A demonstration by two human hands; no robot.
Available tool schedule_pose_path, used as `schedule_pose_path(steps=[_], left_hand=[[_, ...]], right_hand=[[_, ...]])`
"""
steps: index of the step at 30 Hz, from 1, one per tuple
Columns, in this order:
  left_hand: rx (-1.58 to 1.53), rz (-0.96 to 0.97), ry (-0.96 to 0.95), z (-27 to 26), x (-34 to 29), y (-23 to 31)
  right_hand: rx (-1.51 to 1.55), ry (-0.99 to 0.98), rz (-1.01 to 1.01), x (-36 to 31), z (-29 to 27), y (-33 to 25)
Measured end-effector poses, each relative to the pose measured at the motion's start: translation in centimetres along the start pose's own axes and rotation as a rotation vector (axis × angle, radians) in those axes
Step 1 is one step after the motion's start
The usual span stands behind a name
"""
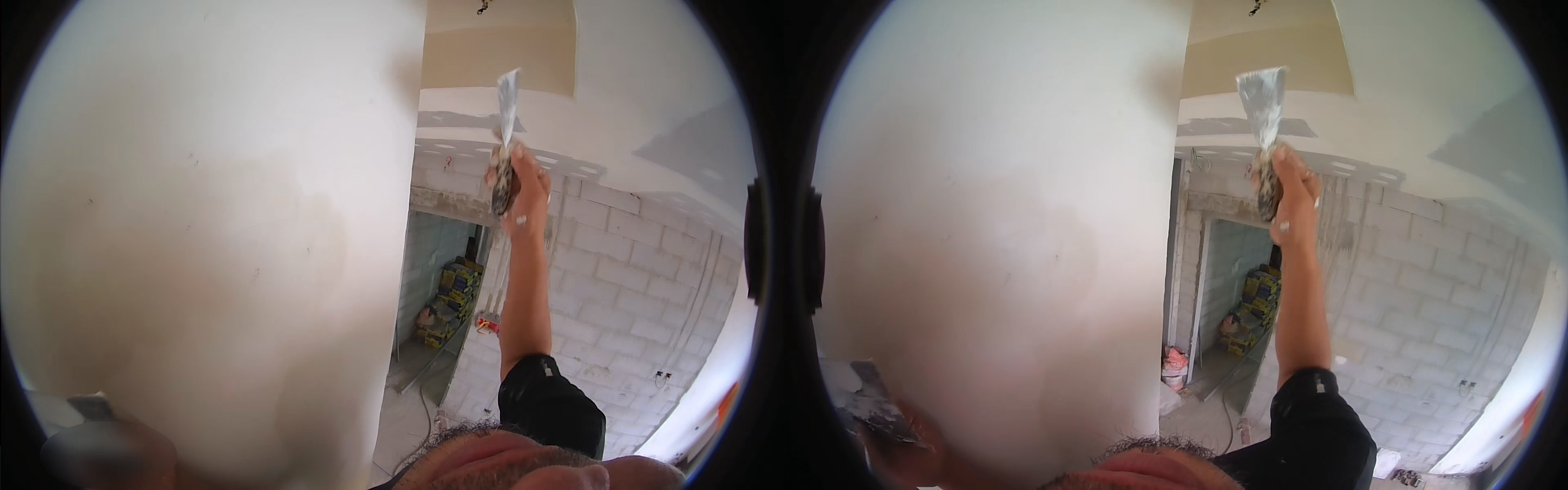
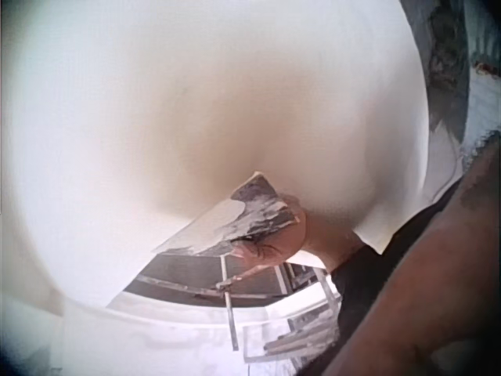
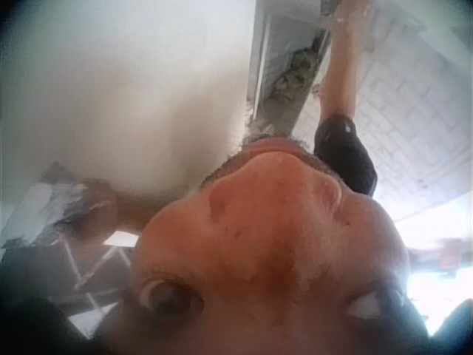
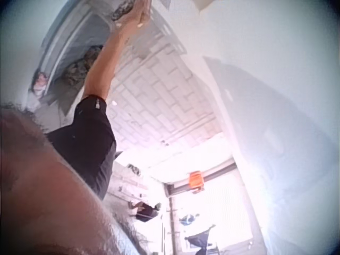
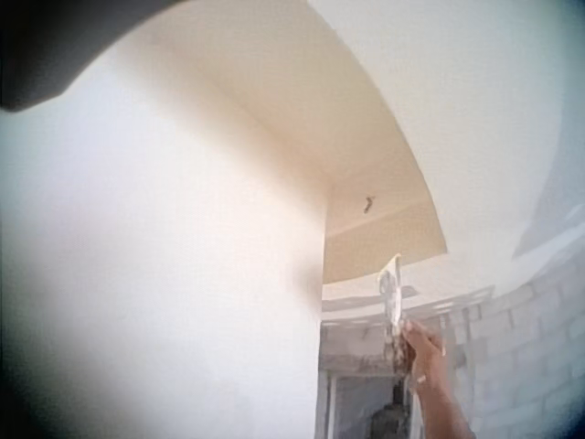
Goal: The person applies plaster to a ceiling using a trowel and a hawk. They repeatedly scoop plaster from the hawk and spread it onto the ceiling surface, smoothing the material with the trowel. The person works on a curved ceiling section, moving the tools to cover different areas.
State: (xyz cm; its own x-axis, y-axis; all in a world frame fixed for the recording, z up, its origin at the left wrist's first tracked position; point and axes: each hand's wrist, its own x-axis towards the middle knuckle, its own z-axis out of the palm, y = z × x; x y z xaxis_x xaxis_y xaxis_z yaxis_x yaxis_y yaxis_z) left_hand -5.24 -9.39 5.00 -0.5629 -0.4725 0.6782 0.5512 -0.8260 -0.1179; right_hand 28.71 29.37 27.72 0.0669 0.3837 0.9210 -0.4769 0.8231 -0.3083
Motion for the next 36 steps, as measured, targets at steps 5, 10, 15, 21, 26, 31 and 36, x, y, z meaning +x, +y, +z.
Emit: schedule_pose_path(steps=[5, 10, 15, 21, 26, 31, 36], left_hand=[[0.313, -0.056, 0.287, -1.1, -1.4, -1.6], [0.065, -0.59, -0.014, 9.5, -9.9, -2.0], [-0.292, -1.182, -0.297, 17.1, -16.7, -3.9], [-0.397, -1.494, -0.223, 20.2, -21.2, -5.1], [-0.423, -1.623, -0.217, 21.5, -24.0, -5.9], [-0.434, -1.718, -0.296, 21.4, -25.4, -7.3], [-0.38, -1.642, -0.39, 21.9, -25.3, -8.8]], right_hand=[[0.432, -0.293, 0.311, -8.8, -0.5, 0.2], [0.577, -0.341, 0.408, -13.5, -1.5, -1.2], [0.691, -0.431, 0.478, -16.8, -4.4, -1.4], [0.218, -0.238, 0.508, -23.8, -9.3, -3.0], [-0.31, -0.377, 0.49, -25.3, -12.0, -5.5], [-0.466, -0.324, 0.451, -25.1, -13.7, -3.6], [-0.973, -0.201, 0.507, -22.5, -17.4, -1.5]])
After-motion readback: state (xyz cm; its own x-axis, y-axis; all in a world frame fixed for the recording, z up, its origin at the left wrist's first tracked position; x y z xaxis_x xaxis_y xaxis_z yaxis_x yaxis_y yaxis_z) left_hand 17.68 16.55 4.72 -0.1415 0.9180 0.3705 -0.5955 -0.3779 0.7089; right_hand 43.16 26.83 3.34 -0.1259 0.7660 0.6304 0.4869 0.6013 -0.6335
